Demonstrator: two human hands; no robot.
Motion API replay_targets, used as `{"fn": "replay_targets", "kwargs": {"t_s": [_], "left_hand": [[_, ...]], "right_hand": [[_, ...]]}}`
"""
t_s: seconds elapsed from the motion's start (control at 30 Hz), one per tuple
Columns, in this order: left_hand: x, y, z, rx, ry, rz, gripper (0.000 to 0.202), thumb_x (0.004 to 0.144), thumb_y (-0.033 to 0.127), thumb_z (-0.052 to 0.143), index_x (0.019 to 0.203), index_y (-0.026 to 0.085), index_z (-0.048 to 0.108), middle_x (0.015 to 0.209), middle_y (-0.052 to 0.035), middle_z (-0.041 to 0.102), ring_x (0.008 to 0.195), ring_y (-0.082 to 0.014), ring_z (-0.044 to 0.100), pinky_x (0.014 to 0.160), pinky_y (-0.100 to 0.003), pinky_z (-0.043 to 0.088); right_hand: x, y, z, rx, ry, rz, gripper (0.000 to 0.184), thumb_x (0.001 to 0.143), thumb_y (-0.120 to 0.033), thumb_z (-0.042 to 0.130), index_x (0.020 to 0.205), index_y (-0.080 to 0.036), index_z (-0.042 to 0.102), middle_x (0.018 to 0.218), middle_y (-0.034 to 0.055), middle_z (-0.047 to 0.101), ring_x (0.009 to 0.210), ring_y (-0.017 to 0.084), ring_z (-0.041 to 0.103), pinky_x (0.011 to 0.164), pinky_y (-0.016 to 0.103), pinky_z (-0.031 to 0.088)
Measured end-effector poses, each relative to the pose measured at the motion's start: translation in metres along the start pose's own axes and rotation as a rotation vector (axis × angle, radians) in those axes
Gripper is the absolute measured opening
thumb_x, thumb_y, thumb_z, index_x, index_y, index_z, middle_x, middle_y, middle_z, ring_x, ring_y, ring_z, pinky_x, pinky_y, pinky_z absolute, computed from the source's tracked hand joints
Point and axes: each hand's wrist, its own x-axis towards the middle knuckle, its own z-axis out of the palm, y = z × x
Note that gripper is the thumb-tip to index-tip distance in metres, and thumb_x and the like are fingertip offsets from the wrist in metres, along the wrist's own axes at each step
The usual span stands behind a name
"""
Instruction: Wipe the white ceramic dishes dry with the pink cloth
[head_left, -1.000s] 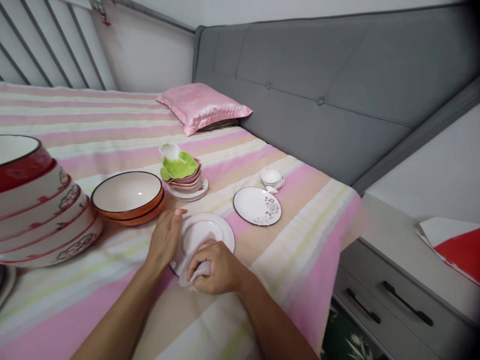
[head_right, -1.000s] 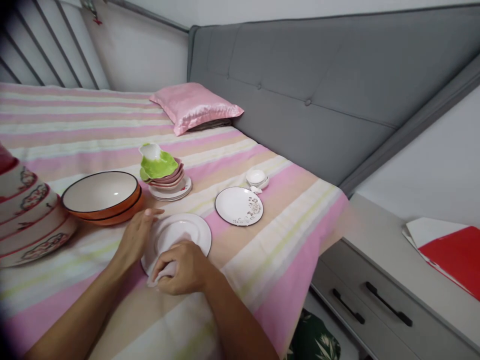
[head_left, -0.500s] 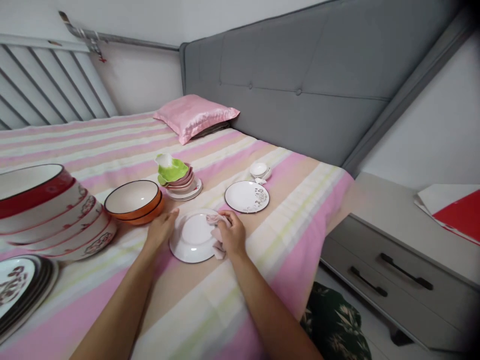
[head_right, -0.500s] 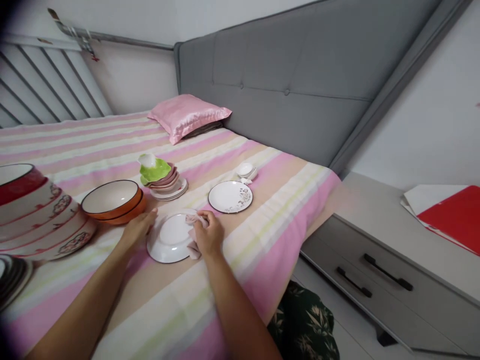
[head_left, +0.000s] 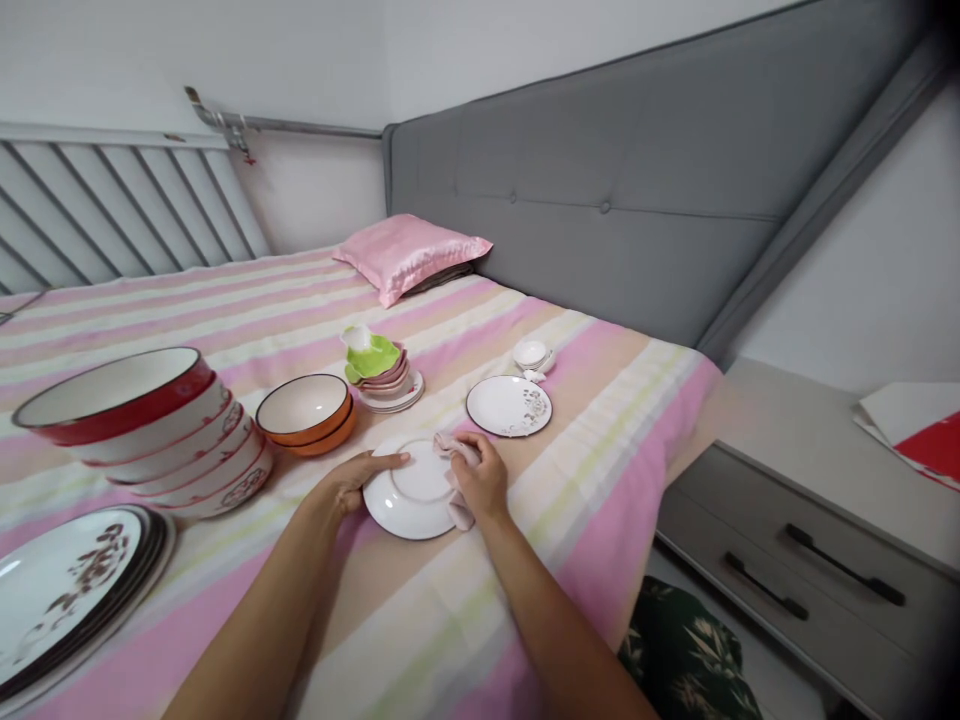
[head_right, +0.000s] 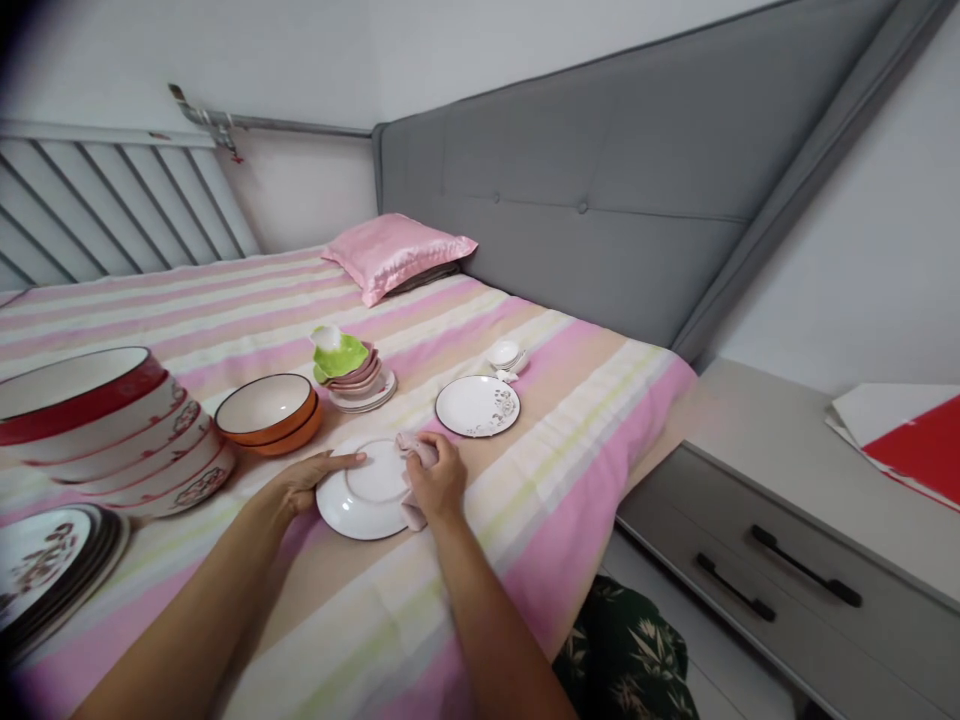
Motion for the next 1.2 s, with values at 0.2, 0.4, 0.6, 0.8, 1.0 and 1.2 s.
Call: {"fn": "replay_targets", "kwargs": {"t_s": [0.2, 0.4, 0.6, 0.8, 1.0, 1.2], "left_hand": [[0.007, -0.007, 0.001, -0.016, -0.019, 0.098, 0.049, 0.056, 0.016, 0.079, 0.101, 0.011, 0.060, 0.082, -0.0137, 0.073, 0.071, -0.0306, 0.069, 0.067, -0.045, 0.057], [0.011, -0.010, -0.006, -0.105, -0.030, 0.198, 0.051, 0.054, 0.018, 0.081, 0.101, 0.010, 0.061, 0.082, -0.0128, 0.073, 0.066, -0.0263, 0.069, 0.066, -0.040, 0.057], [0.011, -0.004, -0.010, -0.196, 0.224, 0.422, 0.054, 0.045, 0.027, 0.085, 0.092, 0.008, 0.066, 0.082, -0.0111, 0.072, 0.066, -0.0211, 0.066, 0.062, -0.031, 0.055], [0.011, -0.012, -0.009, 0.063, 0.472, 0.646, 0.040, 0.051, 0.036, 0.078, 0.078, 0.008, 0.070, 0.072, -0.0086, 0.070, 0.066, -0.0216, 0.063, 0.057, -0.027, 0.051], [0.009, -0.023, -0.006, 0.329, 0.541, 0.933, 0.026, 0.064, 0.037, 0.068, 0.064, 0.011, 0.065, 0.056, -0.0008, 0.057, 0.052, -0.0131, 0.052, 0.048, -0.021, 0.041], [0.013, -0.023, -0.008, 0.384, 0.481, 1.039, 0.015, 0.064, 0.025, 0.063, 0.056, 0.014, 0.058, 0.053, 0.0016, 0.051, 0.050, -0.0113, 0.045, 0.046, -0.020, 0.037]], "right_hand": [[0.003, 0.001, 0.005, 0.031, 0.054, 0.025, 0.032, 0.064, -0.019, 0.055, 0.093, -0.021, 0.068, 0.100, 0.0032, 0.069, 0.095, 0.022, 0.061, 0.089, 0.033, 0.046], [0.009, 0.010, 0.012, 0.111, 0.140, 0.100, 0.037, 0.066, -0.017, 0.048, 0.099, -0.019, 0.067, 0.102, 0.0042, 0.070, 0.095, 0.020, 0.063, 0.088, 0.031, 0.048], [0.011, 0.005, 0.014, 0.487, 0.314, 0.329, 0.045, 0.063, -0.020, 0.055, 0.107, -0.017, 0.064, 0.108, 0.0056, 0.068, 0.098, 0.021, 0.064, 0.082, 0.030, 0.052], [0.031, -0.046, 0.033, 0.562, 0.348, 0.200, 0.045, 0.066, -0.019, 0.055, 0.110, -0.019, 0.064, 0.110, 0.0047, 0.067, 0.100, 0.021, 0.063, 0.083, 0.032, 0.052], [0.054, -0.109, 0.065, 0.364, 0.134, -0.310, 0.035, 0.073, -0.016, 0.045, 0.102, -0.020, 0.066, 0.104, 0.0035, 0.068, 0.100, 0.019, 0.061, 0.089, 0.033, 0.047], [0.047, -0.115, 0.079, -0.114, -0.389, -0.814, 0.025, 0.070, -0.018, 0.047, 0.086, -0.022, 0.066, 0.088, 0.0015, 0.067, 0.087, 0.019, 0.058, 0.090, 0.037, 0.041]]}}
